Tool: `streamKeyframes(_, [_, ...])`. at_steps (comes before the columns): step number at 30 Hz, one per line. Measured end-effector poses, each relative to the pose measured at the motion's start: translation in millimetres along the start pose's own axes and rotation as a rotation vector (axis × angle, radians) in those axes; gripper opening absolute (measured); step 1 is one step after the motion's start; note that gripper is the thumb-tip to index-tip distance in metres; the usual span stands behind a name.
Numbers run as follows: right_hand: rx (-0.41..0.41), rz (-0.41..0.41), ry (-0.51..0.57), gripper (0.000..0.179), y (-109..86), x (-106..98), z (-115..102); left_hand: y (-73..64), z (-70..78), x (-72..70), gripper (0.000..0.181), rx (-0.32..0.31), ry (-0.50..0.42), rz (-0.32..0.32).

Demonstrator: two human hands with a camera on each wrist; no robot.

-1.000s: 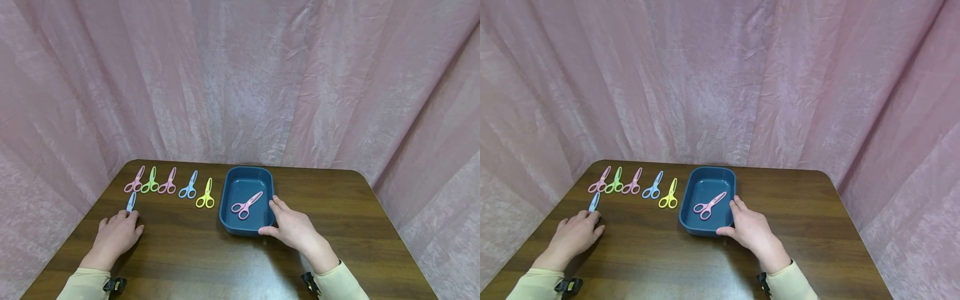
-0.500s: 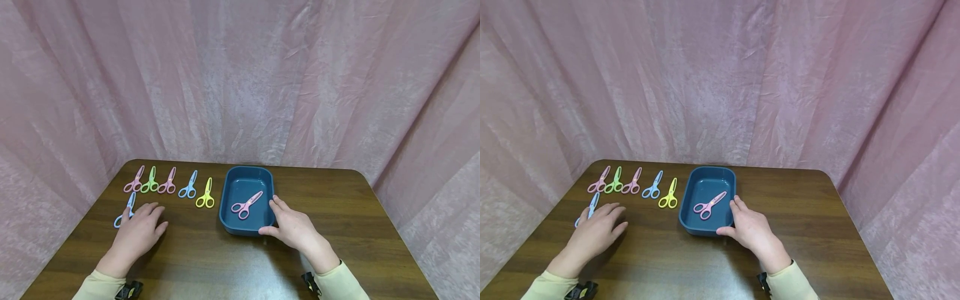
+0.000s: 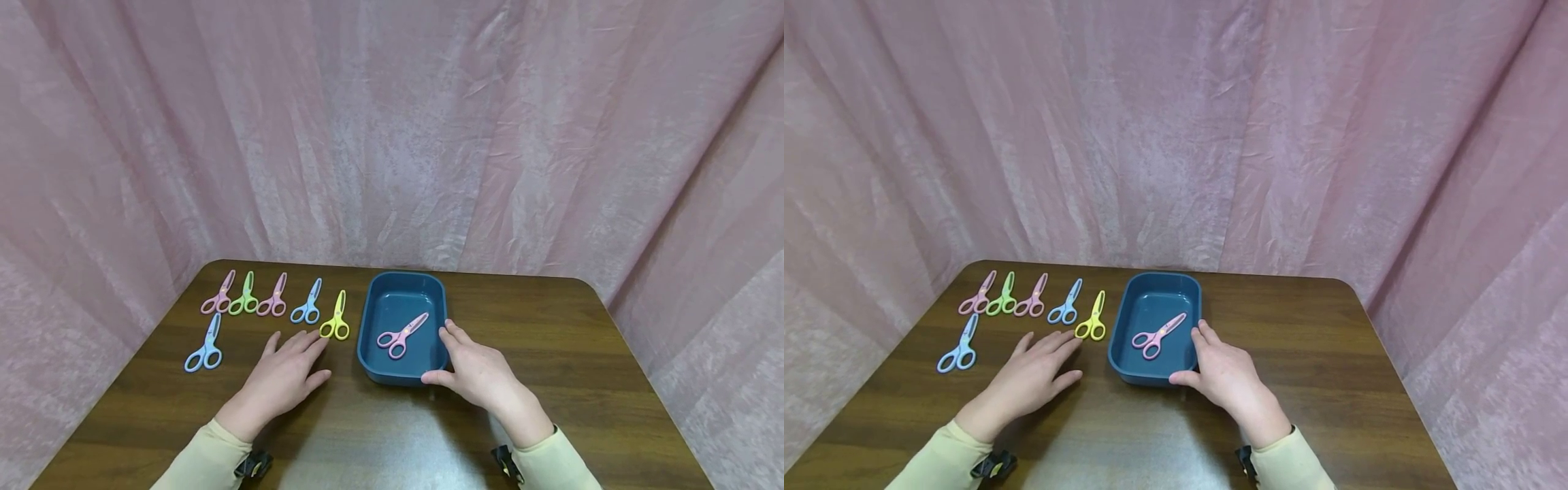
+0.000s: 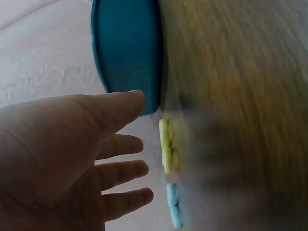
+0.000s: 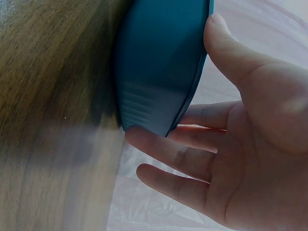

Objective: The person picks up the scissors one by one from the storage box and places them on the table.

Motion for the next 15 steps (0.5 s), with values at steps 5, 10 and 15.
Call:
streamKeyframes(5, [0.002,-0.001,0.002,0.099,-0.3,-1,0,6.9,8.6,8.6,0.062,0.006,-0.005,-0.043])
streamKeyframes(10, [0.011,-0.002,0.005,0.099,-0.6,-1,0,9.1,11.8,12.0,0.063,-0.003,-0.007,-0.068])
streamKeyframes(15, [0.008,-0.009,0.005,0.099,-0.3,0,0,10.8,10.7,12.4,0.063,-0.006,-0.006,-0.062])
Point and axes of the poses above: each hand's wrist, its own y-axis towards the middle knuckle, its own x-axis out of the palm, z = x × y, the point moved 10 cm from there along y, towards the middle knuckle, and after that the axes turned 11 degrees about -y, right-handed, at the moved point
